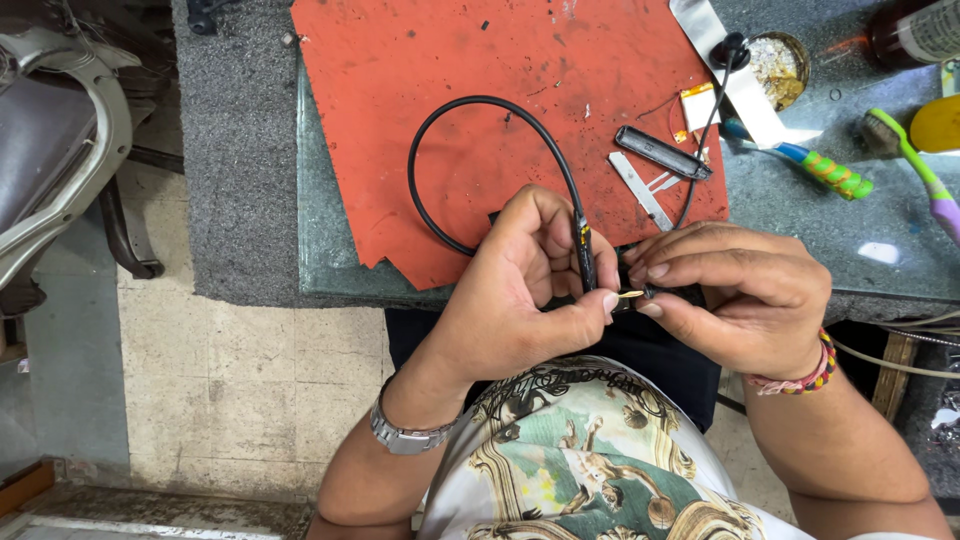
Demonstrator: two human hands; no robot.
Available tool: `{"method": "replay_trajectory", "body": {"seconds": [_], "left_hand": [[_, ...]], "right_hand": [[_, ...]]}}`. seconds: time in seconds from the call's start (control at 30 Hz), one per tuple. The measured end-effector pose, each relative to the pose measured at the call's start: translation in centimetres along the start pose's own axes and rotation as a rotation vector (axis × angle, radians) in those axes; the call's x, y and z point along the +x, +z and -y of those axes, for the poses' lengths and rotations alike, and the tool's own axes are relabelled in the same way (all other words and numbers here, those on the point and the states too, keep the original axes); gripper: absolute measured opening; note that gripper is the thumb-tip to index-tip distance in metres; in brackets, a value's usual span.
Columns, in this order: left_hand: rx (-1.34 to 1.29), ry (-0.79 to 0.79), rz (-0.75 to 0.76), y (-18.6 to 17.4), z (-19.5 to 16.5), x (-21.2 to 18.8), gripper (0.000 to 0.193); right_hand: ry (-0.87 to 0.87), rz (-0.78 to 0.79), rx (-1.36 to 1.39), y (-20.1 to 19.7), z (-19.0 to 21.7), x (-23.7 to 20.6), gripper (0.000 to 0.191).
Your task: The person repairs a black cable by stripping its outer sheath, applying glue from a yellow bottle, and wrapping the exposed wires with black tape. They use a utility knife to cut the tape and continue wrapping until the repair is complete.
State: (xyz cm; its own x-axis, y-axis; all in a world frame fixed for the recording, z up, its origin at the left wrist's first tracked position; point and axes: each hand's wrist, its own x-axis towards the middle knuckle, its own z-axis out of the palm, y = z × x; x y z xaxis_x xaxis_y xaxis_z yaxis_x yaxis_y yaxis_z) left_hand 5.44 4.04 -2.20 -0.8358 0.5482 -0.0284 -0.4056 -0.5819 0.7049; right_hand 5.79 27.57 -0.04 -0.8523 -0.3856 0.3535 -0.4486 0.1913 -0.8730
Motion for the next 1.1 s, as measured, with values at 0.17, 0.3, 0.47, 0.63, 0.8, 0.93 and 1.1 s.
{"method": "replay_trajectory", "body": {"seconds": [0.17, 0.3, 0.47, 0.63, 0.8, 0.93, 1.1], "left_hand": [[-0.110, 0.032, 0.025, -0.3, 0.0, -0.1, 0.042], [-0.131, 0.050, 0.020, -0.5, 0.1, 0.0, 0.040], [-0.100, 0.080, 0.001, -0.8, 0.1, 0.1, 0.040], [-0.100, 0.098, -0.023, -0.9, -0.1, 0.2, 0.039], [-0.064, 0.116, -0.058, -1.0, 0.0, 0.1, 0.040], [-0.051, 0.140, -0.081, -1.2, 0.1, 0.1, 0.040], [-0.055, 0.162, -0.120, -1.0, 0.4, 0.0, 0.040]], "right_hand": [[-0.003, -0.009, -0.012, 0.1, 0.0, 0.1, 0.021], [-0.013, -0.012, -0.009, 0.0, -0.1, 0.2, 0.020], [0.000, -0.032, 0.017, 0.2, -0.2, 0.1, 0.018], [0.006, -0.039, 0.008, 0.5, -0.3, 0.3, 0.020], [0.052, -0.055, 0.105, 0.8, -0.5, 0.2, 0.023], [0.060, -0.060, 0.107, 0.8, -0.6, 0.1, 0.025], [0.085, -0.016, 0.062, 0.5, -0.5, 0.4, 0.025]]}}
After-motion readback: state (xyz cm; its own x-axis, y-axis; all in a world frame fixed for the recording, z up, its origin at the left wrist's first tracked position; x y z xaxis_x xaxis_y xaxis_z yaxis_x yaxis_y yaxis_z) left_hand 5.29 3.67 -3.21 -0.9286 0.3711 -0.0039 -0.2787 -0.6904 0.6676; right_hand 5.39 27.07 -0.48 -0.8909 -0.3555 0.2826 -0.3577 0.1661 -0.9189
